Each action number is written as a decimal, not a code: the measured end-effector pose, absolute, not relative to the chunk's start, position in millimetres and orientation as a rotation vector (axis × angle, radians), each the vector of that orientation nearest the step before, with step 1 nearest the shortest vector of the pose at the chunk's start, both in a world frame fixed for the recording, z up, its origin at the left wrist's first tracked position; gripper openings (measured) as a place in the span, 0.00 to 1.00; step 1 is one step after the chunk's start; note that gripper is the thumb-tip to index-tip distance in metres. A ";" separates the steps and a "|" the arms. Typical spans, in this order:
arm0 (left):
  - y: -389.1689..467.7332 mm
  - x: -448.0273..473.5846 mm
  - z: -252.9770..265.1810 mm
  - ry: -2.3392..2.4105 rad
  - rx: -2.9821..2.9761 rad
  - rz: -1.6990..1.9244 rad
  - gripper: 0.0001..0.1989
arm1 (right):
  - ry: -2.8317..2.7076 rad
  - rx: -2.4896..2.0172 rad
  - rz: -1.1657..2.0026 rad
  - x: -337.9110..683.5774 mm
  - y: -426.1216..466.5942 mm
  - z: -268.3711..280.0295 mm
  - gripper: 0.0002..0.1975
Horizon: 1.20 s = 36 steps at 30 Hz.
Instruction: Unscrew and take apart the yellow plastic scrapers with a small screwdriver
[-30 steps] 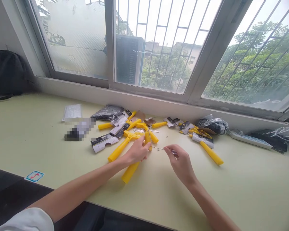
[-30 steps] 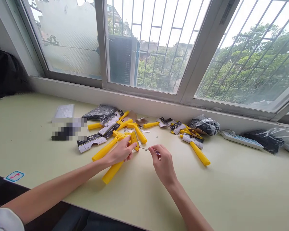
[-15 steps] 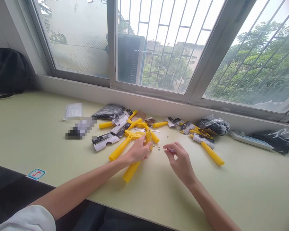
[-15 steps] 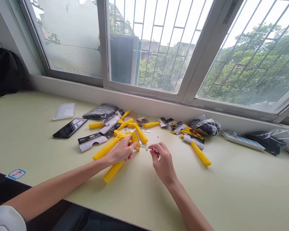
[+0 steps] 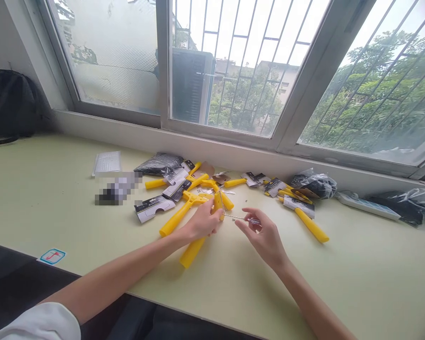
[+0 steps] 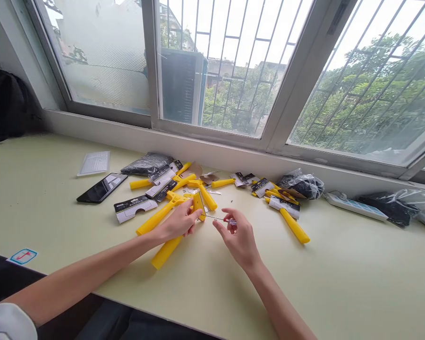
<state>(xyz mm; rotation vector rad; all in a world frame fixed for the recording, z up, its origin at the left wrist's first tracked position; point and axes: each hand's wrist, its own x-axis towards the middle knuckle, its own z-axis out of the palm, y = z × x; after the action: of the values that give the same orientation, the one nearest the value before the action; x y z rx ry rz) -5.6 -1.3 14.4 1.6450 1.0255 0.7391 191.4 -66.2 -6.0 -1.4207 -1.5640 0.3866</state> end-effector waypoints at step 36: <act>2.0 -6.3 12.1 1.008 1.648 0.737 0.08 | -1.714 -1.367 0.073 186.1 -67.2 -8.1 0.16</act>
<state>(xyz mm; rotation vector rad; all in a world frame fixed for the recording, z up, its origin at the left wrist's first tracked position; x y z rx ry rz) -6.3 2.0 12.1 1.6477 1.0083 0.7367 186.1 -67.2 -8.1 -1.3666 -1.7144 0.0733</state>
